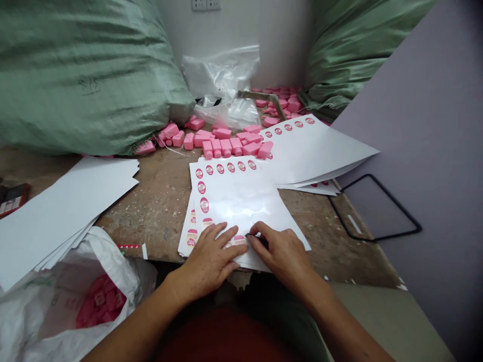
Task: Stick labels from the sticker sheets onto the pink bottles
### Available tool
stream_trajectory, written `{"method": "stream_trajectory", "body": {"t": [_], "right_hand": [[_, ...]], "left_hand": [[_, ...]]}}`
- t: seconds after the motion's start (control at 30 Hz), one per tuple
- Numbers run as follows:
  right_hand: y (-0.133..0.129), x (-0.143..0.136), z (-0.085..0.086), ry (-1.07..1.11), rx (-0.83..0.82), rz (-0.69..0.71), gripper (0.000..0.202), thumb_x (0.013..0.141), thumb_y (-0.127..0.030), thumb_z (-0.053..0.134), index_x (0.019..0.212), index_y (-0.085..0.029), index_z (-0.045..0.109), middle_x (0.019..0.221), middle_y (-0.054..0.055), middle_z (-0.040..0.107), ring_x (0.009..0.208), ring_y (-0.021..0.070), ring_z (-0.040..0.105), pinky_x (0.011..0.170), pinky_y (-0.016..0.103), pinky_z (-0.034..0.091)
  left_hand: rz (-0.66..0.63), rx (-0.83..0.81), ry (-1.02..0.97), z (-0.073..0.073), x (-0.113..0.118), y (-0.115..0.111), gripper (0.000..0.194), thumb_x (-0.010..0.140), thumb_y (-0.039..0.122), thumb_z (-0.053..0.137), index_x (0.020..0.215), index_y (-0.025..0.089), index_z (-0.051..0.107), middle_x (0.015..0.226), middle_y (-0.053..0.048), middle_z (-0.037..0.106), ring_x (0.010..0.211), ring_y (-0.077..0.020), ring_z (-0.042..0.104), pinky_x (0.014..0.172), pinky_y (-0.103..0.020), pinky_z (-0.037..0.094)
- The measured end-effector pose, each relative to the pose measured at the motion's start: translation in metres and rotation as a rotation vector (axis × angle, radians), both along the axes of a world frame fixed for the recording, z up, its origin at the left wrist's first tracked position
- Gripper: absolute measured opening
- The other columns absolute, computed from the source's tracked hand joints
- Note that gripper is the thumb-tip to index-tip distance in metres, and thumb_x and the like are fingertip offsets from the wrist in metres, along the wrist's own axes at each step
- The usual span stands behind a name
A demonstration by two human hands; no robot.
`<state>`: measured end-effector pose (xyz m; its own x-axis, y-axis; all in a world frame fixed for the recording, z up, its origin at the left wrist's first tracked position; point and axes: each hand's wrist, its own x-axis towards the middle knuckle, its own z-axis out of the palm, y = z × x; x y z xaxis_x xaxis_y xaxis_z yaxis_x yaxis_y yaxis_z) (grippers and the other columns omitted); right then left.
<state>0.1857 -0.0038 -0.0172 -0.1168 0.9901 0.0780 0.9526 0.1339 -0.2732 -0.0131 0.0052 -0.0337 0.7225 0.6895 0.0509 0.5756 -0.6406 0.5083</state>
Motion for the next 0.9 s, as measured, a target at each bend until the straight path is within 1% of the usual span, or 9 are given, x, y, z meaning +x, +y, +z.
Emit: {"method": "stream_trajectory", "body": {"t": [0.13,0.23,0.4,0.73,0.9], "right_hand": [[0.0005,-0.0002,-0.001,-0.031,0.02,0.009,0.014,0.085,-0.029,0.054,0.083,-0.023,0.066,0.064,0.0,0.072,0.056,0.0179,0.061,0.058,0.028,0.03],[0.0009,0.0005,-0.0025,-0.014,0.018,0.007,0.014,0.086,-0.03,0.053,0.083,-0.023,0.066,0.064,0.0,0.071,0.057,0.0184,0.062,0.058,0.028,0.031],[0.0019,0.0023,-0.0036,0.035,-0.045,-0.008,0.014,0.087,-0.031,0.053,0.087,-0.023,0.065,0.064,-0.002,0.072,0.059,0.0186,0.064,0.056,0.027,0.032],[0.0018,-0.0001,-0.0034,-0.011,-0.007,-0.014,0.013,0.086,-0.031,0.054,0.084,-0.024,0.065,0.063,-0.001,0.071,0.057,0.018,0.062,0.057,0.027,0.031],[0.0039,0.0043,-0.0047,0.06,-0.034,0.012,0.015,0.086,-0.032,0.052,0.085,-0.024,0.065,0.063,-0.002,0.07,0.058,0.0172,0.062,0.056,0.026,0.031]], "left_hand": [[-0.014,0.086,0.08,-0.0001,0.0011,-0.0006,0.042,0.087,0.026,0.057,0.13,0.029,0.054,0.147,-0.008,0.043,0.136,-0.033,0.032,0.11,-0.058,0.027],[-0.022,0.112,0.1,0.0002,0.0013,-0.0008,0.042,0.088,0.027,0.057,0.13,0.029,0.054,0.147,-0.007,0.043,0.135,-0.0335,0.034,0.109,-0.058,0.029],[-0.019,0.115,0.092,-0.0002,0.001,-0.0007,0.041,0.087,0.027,0.057,0.129,0.029,0.055,0.146,-0.008,0.043,0.134,-0.0334,0.035,0.108,-0.058,0.03],[-0.024,0.112,0.086,-0.0017,0.0013,-0.0005,0.042,0.087,0.027,0.058,0.129,0.028,0.055,0.146,-0.007,0.044,0.134,-0.034,0.034,0.109,-0.058,0.03],[-0.02,0.1,0.078,-0.0014,0.001,0.0004,0.042,0.087,0.026,0.059,0.128,0.028,0.056,0.146,-0.008,0.044,0.134,-0.0337,0.034,0.109,-0.059,0.029]]}}
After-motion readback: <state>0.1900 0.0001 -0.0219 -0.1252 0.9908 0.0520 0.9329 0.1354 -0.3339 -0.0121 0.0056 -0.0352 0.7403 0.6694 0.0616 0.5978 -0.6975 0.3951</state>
